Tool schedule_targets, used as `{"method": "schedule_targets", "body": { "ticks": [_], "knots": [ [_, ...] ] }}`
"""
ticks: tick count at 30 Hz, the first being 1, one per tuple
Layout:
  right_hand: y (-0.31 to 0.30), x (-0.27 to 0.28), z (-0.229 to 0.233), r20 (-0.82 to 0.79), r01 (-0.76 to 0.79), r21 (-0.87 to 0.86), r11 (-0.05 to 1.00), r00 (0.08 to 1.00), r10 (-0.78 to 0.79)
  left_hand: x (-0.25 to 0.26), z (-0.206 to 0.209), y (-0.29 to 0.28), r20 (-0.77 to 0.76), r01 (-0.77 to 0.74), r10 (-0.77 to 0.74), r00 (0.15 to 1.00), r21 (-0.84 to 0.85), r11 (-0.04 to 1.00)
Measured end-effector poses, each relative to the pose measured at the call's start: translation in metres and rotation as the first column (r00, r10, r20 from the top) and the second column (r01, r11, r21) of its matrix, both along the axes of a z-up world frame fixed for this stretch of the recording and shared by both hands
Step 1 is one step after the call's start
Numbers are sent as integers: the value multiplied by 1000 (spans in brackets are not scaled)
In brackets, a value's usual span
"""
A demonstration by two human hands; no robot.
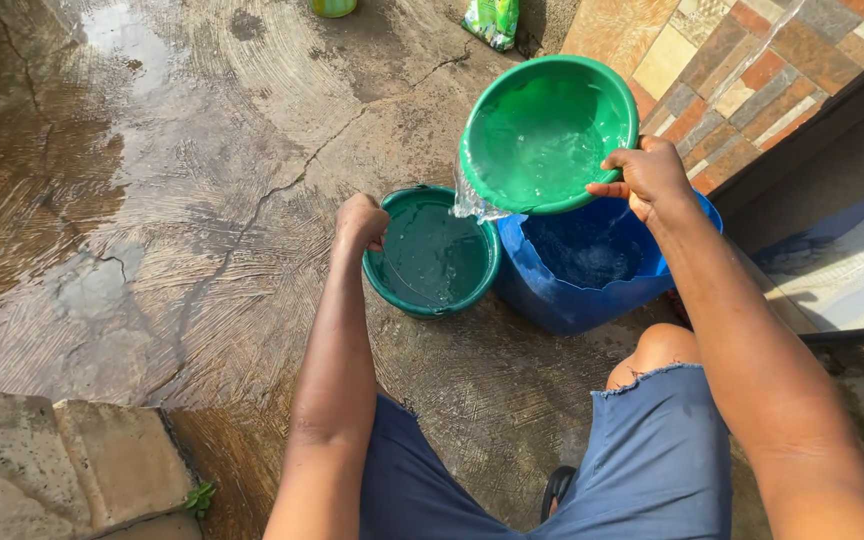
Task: Rinsing a car with water using a bucket and bowl.
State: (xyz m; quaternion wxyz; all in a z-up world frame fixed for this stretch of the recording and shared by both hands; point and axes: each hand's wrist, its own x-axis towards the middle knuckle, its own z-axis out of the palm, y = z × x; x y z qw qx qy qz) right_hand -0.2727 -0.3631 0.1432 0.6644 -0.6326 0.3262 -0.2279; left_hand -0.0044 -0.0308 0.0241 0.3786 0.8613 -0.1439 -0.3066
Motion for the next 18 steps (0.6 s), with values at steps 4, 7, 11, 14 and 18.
{"method": "schedule_targets", "body": {
  "ticks": [4,7,11,14,18],
  "knots": [
    [23,11,14,-6,-19,-43,999,1000,18,-5,13,11,109,30,-50,993,181,983],
    [34,16,26,-15,-1,-55,999,1000,0,-6,11,15,76,10,-25,997,199,980],
    [44,22,41,50,9,-156,988,999,-2,-8,10,19,65,9,-21,998,174,985],
    [47,25,51,52,25,-161,987,999,-17,-4,7,19,31,1,-5,999,129,992],
    [27,31,38,59,-29,-101,994,998,36,-3,8,18,-42,-20,23,999,70,997]
  ]
}}
